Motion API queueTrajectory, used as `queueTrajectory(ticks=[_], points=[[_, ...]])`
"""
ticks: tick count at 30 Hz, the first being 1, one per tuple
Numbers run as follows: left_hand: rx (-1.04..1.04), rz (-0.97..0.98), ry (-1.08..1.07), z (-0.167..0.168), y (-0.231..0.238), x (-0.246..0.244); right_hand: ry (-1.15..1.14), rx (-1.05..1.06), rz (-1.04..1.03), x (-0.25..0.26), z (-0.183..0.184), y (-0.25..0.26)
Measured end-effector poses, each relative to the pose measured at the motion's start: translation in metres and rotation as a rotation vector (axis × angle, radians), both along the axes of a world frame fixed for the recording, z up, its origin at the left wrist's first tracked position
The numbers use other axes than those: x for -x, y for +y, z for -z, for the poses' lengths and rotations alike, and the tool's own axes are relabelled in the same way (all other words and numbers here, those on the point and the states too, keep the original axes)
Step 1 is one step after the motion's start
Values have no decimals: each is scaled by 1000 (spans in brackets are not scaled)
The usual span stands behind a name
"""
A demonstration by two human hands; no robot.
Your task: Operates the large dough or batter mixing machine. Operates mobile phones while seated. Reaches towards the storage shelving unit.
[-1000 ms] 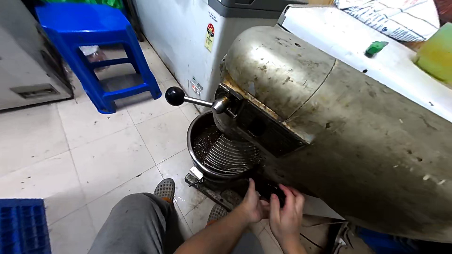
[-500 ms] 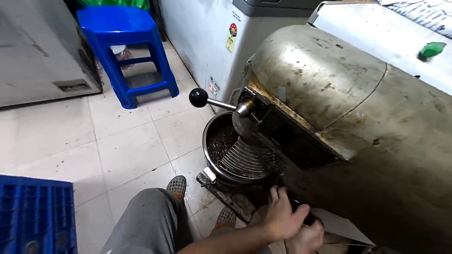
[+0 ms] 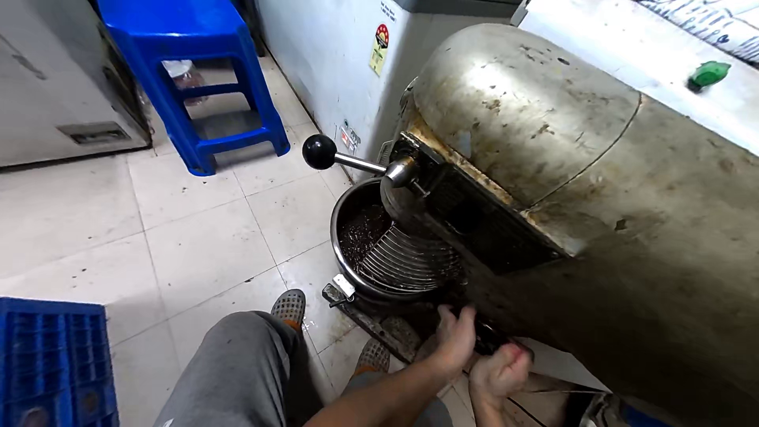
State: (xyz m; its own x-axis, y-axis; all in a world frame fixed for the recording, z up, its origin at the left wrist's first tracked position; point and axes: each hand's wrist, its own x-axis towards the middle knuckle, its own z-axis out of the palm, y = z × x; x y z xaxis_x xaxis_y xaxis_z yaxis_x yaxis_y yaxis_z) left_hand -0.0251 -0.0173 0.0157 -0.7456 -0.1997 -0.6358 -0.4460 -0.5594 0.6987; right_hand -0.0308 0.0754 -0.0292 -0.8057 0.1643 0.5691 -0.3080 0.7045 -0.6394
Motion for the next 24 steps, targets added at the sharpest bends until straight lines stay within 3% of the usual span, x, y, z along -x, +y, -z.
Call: queueTrajectory(ticks=[2, 3, 6, 7, 8, 10, 12, 15, 17, 19, 23, 24], points=[[353, 201, 15, -22, -8, -5, -170, 399, 35, -11, 2, -4], [451, 267, 41, -29, -10, -8, -245, 542, 59, -16, -13, -14], [569, 244, 193, -6, -6, -25, -523, 721, 147, -24, -82, -37], [494, 191, 223, 7, -8, -26, -536, 626, 100, -24, -84, -31], [331, 149, 211, 18, -12, -23, -400, 394, -15, -23, -62, -17], [-191, 90, 91, 31, -17, -17, -160, -68, -251, -18, -46, 4], [-651, 29, -40, 38, -9, -12, -58, -345, -407, -9, -55, 2], [-949, -106, -4, 19, 0, -5, 47, -596, -379, 8, -49, -6], [-986, -199, -17, 9, 1, 3, 161, -628, -303, 14, -39, -9], [-862, -233, -48, 4, 3, 6, 166, -528, -222, 12, -29, -3], [98, 82, 19, -14, -10, 4, -137, 86, -114, -5, 1, 16], [248, 160, 41, -17, -11, -2, -192, 220, -103, -9, 3, 15]])
